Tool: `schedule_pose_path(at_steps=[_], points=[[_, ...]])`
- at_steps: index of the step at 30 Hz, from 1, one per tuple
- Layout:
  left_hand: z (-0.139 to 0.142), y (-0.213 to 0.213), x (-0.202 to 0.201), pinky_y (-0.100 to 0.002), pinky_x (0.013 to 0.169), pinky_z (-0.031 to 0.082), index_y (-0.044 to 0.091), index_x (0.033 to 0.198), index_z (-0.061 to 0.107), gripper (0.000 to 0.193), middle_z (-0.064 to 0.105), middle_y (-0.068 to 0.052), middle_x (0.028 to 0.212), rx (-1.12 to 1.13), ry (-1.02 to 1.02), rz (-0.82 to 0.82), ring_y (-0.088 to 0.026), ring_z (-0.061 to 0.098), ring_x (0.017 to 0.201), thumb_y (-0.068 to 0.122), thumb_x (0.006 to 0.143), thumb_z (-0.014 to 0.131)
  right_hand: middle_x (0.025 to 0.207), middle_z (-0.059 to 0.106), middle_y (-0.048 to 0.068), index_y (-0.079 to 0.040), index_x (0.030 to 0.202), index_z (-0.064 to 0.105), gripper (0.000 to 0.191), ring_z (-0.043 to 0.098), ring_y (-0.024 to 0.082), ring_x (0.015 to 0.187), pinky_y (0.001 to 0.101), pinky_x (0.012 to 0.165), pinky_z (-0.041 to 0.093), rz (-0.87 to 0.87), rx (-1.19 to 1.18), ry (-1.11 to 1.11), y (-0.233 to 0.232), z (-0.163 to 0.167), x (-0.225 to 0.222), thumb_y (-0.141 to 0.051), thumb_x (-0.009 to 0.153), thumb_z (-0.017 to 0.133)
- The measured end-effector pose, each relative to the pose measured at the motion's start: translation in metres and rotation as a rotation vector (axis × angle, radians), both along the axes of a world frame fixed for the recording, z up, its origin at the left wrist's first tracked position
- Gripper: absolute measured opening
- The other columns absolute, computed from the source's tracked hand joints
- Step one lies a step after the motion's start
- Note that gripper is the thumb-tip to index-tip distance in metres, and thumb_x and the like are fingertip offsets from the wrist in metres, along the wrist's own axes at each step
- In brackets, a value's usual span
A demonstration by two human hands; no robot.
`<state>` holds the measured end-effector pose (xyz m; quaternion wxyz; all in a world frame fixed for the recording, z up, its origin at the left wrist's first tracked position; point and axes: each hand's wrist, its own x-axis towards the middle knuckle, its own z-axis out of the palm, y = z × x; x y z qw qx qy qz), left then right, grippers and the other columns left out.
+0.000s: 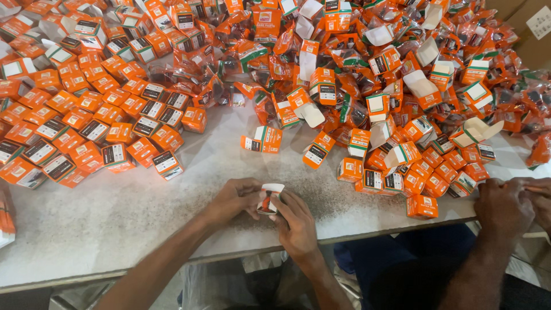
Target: The person repeatedly picks small orange boxes from a pile, opens them, inserts a small sachet, and closes the flaps. The person places the finished boxes into a growing stack on the table.
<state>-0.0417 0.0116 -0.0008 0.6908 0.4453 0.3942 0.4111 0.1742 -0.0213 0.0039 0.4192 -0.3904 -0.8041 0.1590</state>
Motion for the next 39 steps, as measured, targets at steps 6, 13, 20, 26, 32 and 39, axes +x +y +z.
schedule_pose_path(at_steps=[6, 13, 20, 26, 32, 39], points=[[-0.004, -0.008, 0.021, -0.037, 0.080, 0.063, 0.002, 0.120, 0.068, 0.035, 0.062, -0.015, 0.112, 0.364, 0.479, 0.219, -0.023, 0.073, 0.092, 0.010, 0.086, 0.072, 0.132, 0.066, 0.019, -0.005, 0.121, 0.067, 0.044, 0.060, 0.041, 0.129, 0.0487, 0.105, 0.049, -0.020, -0.018, 0.004, 0.000, 0.000, 0.000, -0.004, 0.079, 0.079], [0.014, -0.024, 0.004, -0.048, 0.107, 0.050, 0.004, 0.122, 0.067, 0.039, 0.064, -0.017, 0.138, 1.070, 0.643, 0.026, -0.038, 0.059, 0.131, 0.016, 0.086, 0.077, 0.125, 0.067, 0.022, 0.000, 0.118, 0.050, 0.046, 0.063, 0.045, 0.117, 0.0496, 0.096, 0.051, -0.033, -0.130, 0.075, -0.001, -0.007, 0.003, -0.009, 0.085, 0.080], [0.006, -0.025, 0.006, -0.046, 0.109, 0.053, 0.008, 0.112, 0.069, 0.024, 0.066, -0.014, 0.140, 1.031, 0.672, 0.057, -0.034, 0.061, 0.134, 0.013, 0.089, 0.074, 0.130, 0.066, 0.024, 0.000, 0.117, 0.046, 0.047, 0.063, 0.045, 0.119, 0.0492, 0.096, 0.051, -0.027, -0.113, 0.085, 0.000, -0.012, 0.002, -0.012, 0.086, 0.079], [0.004, -0.021, -0.002, -0.047, 0.112, 0.051, 0.008, 0.103, 0.064, 0.028, 0.057, -0.017, 0.150, 1.261, 0.710, 0.008, -0.039, 0.053, 0.142, 0.005, 0.078, 0.076, 0.133, 0.066, 0.022, -0.003, 0.118, 0.056, 0.039, 0.063, 0.043, 0.123, 0.0485, 0.101, 0.051, 0.008, -0.013, 0.069, 0.001, -0.010, 0.003, -0.016, 0.088, 0.077], [0.010, -0.025, 0.000, -0.050, 0.112, 0.046, 0.004, 0.105, 0.066, 0.046, 0.049, -0.020, 0.153, 1.296, 0.891, -0.133, -0.042, 0.047, 0.142, 0.000, 0.060, 0.074, 0.135, 0.067, 0.017, -0.011, 0.113, 0.064, 0.027, 0.064, 0.039, 0.127, 0.0474, 0.106, 0.051, -0.009, 0.056, -0.028, 0.000, -0.008, 0.002, -0.014, 0.089, 0.075], [0.033, -0.019, -0.025, -0.053, 0.108, 0.044, 0.005, 0.104, 0.067, 0.032, 0.061, -0.015, 0.126, 1.113, 1.485, 0.367, -0.034, 0.055, 0.126, 0.015, 0.075, 0.078, 0.146, 0.054, 0.026, 0.004, 0.144, 0.041, 0.075, 0.054, 0.045, 0.133, 0.0511, 0.110, 0.044, -0.025, -0.022, -0.005, 0.000, -0.007, 0.001, -0.033, 0.090, 0.076]])
